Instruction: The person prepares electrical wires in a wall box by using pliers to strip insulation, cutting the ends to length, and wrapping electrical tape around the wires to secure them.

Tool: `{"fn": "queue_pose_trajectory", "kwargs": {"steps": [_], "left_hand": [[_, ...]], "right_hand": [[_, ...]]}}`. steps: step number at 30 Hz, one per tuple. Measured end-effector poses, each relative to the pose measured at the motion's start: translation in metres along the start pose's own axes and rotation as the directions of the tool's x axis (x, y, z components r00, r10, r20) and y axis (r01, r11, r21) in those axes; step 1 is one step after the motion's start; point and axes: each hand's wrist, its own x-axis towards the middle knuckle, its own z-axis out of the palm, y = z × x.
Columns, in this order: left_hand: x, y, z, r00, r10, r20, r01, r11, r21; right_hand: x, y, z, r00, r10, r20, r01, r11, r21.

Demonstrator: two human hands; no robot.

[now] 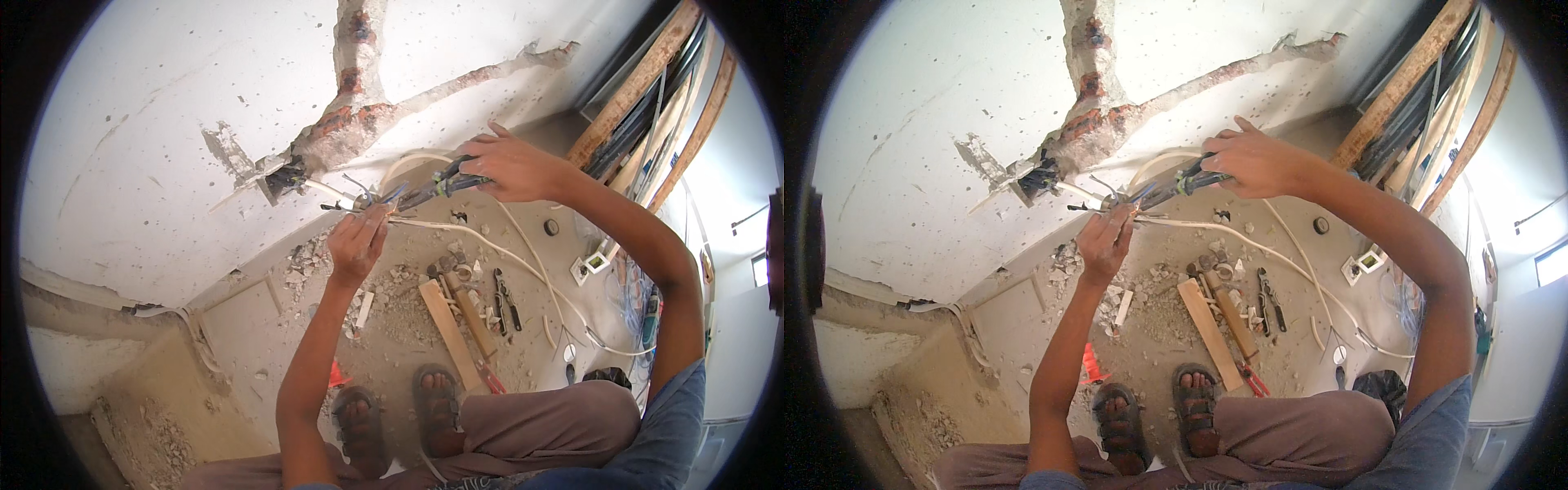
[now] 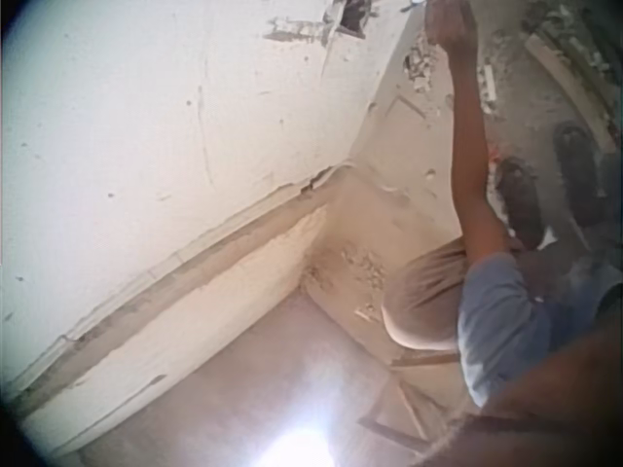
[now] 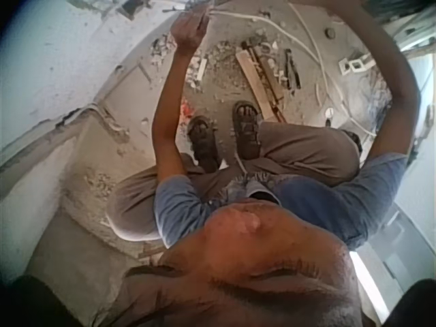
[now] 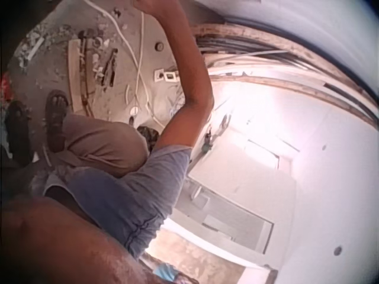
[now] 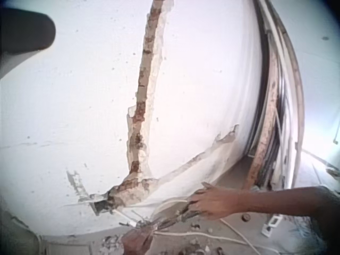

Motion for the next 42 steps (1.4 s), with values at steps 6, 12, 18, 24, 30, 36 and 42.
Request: {"fn": "queue_pose_trajectory", "kwargs": {"steps": [6,12,18,24,30,36,42], "left_hand": [[0.002,0.002,0.0,1.0,-0.007,0.005,0.007,1.0,-0.002],[-0.001,-0.003,0.002,1.0,0.0,-0.007,0.0,1.0,-0.03],[-0.001,-0.005,0.002,1.0,0.006,0.0,-0.006,1.0,-0.018],[0.002,-0.004,0.001,1.0,0.018,-0.012,-0.018,0.999,-0.036],[0.002,-0.004,0.001,1.0,0.012,0.003,-0.012,0.999,-0.048],[0.0,-0.005,0.0,1.0,0.009,0.021,-0.008,0.999,-0.044],[-0.001,-0.005,0.002,1.0,0.003,0.018,-0.002,0.999,-0.048]], "right_hand": [[0.005,-0.008,0.004,0.997,-0.075,-0.028,0.074,0.997,-0.025],[0.005,-0.006,0.008,0.994,-0.1,-0.051,0.1,0.995,0.003],[0.004,-0.002,0.016,0.985,-0.142,-0.1,0.144,0.989,0.01],[0.005,-0.001,0.012,0.987,-0.139,-0.077,0.142,0.989,0.034],[0.006,0.0,0.012,0.985,-0.148,-0.086,0.153,0.986,0.06],[0.006,-0.002,0.008,0.993,-0.114,-0.043,0.117,0.989,0.085],[0.007,0.002,0.006,0.988,-0.143,-0.053,0.146,0.988,0.053]]}}
